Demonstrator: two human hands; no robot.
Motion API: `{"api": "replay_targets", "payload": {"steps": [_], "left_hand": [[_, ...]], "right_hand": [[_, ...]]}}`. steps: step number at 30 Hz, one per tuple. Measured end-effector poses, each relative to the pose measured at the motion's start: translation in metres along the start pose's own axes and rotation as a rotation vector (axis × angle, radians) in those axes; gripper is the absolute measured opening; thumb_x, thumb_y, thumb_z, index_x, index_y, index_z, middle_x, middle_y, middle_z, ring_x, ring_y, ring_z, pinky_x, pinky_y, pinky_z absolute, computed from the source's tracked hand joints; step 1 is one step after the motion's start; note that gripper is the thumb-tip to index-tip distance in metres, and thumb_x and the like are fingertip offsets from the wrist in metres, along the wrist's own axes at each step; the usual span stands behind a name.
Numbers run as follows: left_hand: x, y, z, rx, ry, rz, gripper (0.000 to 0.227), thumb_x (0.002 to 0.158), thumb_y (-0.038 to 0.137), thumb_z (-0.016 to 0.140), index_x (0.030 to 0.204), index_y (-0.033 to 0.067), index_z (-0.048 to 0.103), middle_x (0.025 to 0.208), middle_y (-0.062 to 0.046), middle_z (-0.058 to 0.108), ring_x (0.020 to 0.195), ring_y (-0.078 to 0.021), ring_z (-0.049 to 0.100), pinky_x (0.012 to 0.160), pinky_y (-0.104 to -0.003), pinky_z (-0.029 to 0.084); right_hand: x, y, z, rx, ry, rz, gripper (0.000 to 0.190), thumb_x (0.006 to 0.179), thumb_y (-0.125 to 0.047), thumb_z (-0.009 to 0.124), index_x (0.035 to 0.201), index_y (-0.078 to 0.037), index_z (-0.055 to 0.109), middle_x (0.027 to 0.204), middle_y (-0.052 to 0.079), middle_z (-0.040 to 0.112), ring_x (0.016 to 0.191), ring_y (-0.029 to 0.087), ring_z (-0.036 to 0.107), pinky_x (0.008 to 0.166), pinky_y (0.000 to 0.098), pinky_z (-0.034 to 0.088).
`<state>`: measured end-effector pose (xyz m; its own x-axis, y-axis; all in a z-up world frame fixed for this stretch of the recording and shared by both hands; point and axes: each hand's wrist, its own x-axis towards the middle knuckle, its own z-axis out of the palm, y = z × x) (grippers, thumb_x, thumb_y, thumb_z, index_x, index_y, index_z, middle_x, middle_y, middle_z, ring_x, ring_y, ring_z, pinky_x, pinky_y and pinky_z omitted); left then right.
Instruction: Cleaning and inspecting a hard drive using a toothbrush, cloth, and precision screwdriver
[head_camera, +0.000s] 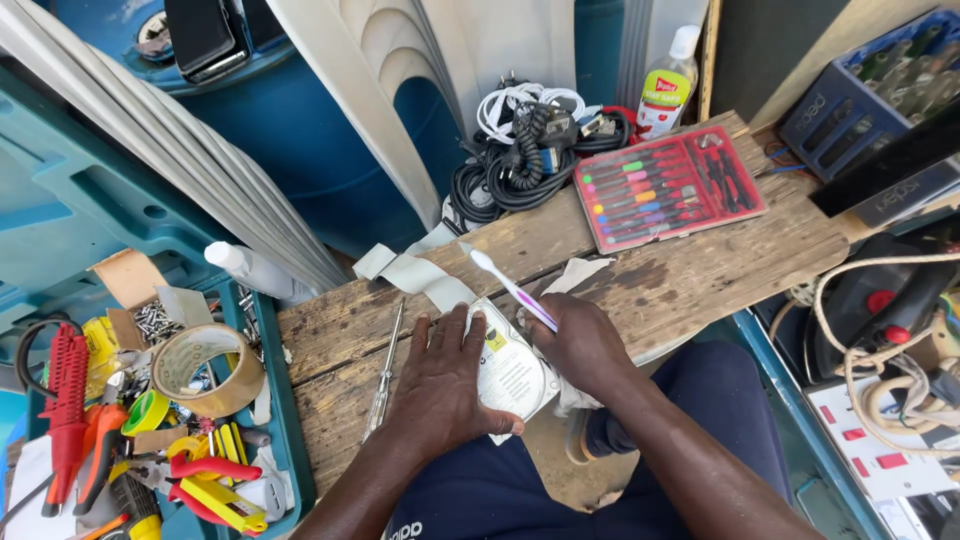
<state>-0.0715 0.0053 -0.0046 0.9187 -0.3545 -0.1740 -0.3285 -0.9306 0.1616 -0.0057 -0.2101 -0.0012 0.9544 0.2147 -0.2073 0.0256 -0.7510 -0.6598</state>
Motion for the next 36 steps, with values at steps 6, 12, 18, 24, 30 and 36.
{"api": "replay_targets", "payload": {"steps": [6, 12, 18, 24, 30, 36], "left_hand": [[0.004, 0.017, -0.075, -0.038, -0.137, 0.056, 0.140, 0.058, 0.083, 0.084, 0.162, 0.0028, 0.036, 0.166, -0.026, 0.035, 0.154, -0.0416, 0.039, 0.130, -0.063, 0.007], [0.010, 0.003, -0.085, -0.186, -0.134, 0.066, 0.138, 0.058, 0.080, 0.083, 0.165, 0.0081, 0.035, 0.174, -0.019, 0.030, 0.162, -0.0347, 0.028, 0.134, -0.059, 0.001], [-0.019, 0.022, -0.072, -0.033, 0.100, 0.187, 0.093, 0.080, 0.055, 0.085, 0.153, 0.0066, 0.055, 0.166, -0.022, 0.041, 0.155, -0.0405, 0.038, 0.126, -0.069, 0.016], [-0.026, 0.084, -0.041, 0.020, 0.349, 0.408, 0.058, 0.080, 0.039, 0.085, 0.128, 0.0128, 0.066, 0.121, -0.012, 0.066, 0.110, -0.0328, 0.061, 0.100, -0.047, 0.040], [0.029, 0.112, -0.010, 0.018, 0.587, 0.233, 0.018, 0.089, 0.011, 0.061, 0.106, 0.0141, 0.067, 0.096, -0.007, 0.062, 0.085, -0.0306, 0.062, 0.088, -0.048, 0.043], [0.082, 0.105, 0.030, -0.044, 0.577, 0.234, 0.017, 0.100, 0.012, 0.053, 0.097, 0.0055, 0.069, 0.088, -0.009, 0.061, 0.073, -0.0312, 0.064, 0.074, -0.047, 0.043]], "right_hand": [[0.019, 0.000, -0.036, 0.041, 0.180, -0.023, 0.031, 0.100, -0.044, 0.071, 0.118, -0.020, 0.077, 0.106, 0.018, 0.076, 0.110, 0.043, 0.072, 0.090, 0.0560, 0.059], [-0.015, 0.025, -0.046, -0.287, 0.203, -0.059, 0.041, 0.112, -0.053, 0.042, 0.140, -0.035, 0.066, 0.113, 0.011, 0.073, 0.108, 0.036, 0.076, 0.088, 0.0519, 0.064], [-0.018, 0.068, -0.014, -0.429, 0.534, -0.150, 0.031, 0.106, -0.048, 0.059, 0.129, -0.037, 0.076, 0.096, 0.005, 0.066, 0.095, 0.035, 0.074, 0.072, 0.0505, 0.065], [0.002, 0.064, -0.005, -0.355, 0.510, -0.188, 0.033, 0.100, -0.043, 0.068, 0.128, -0.028, 0.078, 0.110, 0.005, 0.064, 0.110, 0.032, 0.064, 0.069, 0.0589, 0.056], [-0.013, 0.064, -0.030, -0.197, 0.549, -0.328, 0.026, 0.107, -0.028, 0.062, 0.120, -0.016, 0.081, 0.107, 0.008, 0.075, 0.104, 0.034, 0.064, 0.090, 0.0486, 0.051], [-0.030, 0.097, -0.027, -0.041, 0.553, -0.188, 0.020, 0.111, -0.034, 0.069, 0.123, -0.028, 0.082, 0.091, 0.003, 0.063, 0.097, 0.032, 0.068, 0.082, 0.0441, 0.059]]}}
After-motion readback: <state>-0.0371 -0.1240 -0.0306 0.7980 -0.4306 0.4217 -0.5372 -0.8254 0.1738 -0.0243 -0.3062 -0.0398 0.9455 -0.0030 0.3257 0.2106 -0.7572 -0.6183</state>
